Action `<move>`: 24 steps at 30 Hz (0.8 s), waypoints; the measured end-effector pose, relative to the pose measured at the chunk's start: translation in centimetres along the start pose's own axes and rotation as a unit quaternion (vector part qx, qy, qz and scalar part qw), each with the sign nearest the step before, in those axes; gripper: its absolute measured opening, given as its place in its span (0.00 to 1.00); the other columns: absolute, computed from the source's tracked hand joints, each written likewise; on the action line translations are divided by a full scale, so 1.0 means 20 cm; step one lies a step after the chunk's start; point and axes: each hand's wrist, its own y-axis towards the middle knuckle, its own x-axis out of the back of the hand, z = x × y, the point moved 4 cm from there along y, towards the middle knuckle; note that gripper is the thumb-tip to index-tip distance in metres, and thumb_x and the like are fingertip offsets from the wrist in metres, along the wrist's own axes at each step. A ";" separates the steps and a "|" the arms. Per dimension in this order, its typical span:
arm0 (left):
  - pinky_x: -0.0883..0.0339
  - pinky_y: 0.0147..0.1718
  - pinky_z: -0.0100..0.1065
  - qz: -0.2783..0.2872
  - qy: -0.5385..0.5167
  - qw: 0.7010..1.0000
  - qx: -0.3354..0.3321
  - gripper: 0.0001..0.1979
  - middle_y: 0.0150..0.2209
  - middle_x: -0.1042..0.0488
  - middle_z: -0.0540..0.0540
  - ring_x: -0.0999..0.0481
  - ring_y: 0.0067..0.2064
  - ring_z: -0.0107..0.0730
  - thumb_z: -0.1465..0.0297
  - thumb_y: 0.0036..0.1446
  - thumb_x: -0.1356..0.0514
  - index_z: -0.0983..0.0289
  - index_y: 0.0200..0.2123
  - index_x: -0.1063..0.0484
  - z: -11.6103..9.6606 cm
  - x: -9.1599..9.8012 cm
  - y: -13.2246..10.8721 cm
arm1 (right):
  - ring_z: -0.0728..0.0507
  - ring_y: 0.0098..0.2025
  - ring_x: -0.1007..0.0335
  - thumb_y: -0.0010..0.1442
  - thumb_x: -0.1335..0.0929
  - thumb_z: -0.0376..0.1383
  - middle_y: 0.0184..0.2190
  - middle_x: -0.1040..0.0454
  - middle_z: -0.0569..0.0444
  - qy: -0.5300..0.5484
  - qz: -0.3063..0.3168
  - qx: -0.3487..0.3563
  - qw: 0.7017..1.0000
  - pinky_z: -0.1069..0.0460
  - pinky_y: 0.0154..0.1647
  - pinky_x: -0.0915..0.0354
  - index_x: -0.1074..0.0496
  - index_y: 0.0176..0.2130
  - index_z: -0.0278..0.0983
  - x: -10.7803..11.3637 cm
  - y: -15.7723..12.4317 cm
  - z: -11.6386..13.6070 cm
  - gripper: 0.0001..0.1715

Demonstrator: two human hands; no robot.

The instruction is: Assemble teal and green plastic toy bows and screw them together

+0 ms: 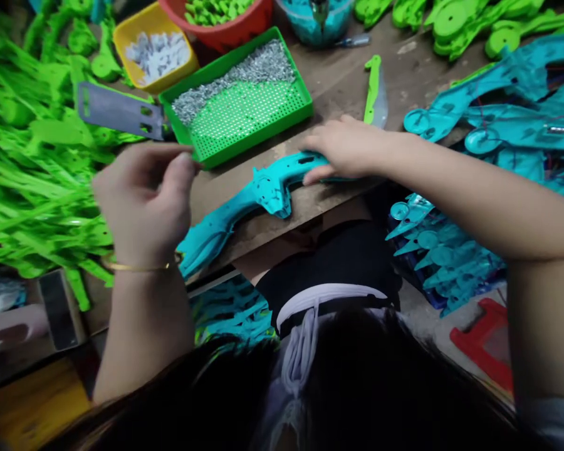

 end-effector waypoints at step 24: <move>0.38 0.49 0.42 0.294 0.034 0.948 -0.113 0.21 0.35 0.31 0.58 0.28 0.44 0.46 0.50 0.63 0.50 0.63 0.40 0.33 -0.35 -0.92 0.11 | 0.39 0.38 0.29 0.69 0.47 0.45 0.30 0.24 0.52 0.060 -0.270 -0.292 0.916 0.36 0.57 0.45 0.28 0.37 0.43 -0.05 -0.54 -0.07 0.24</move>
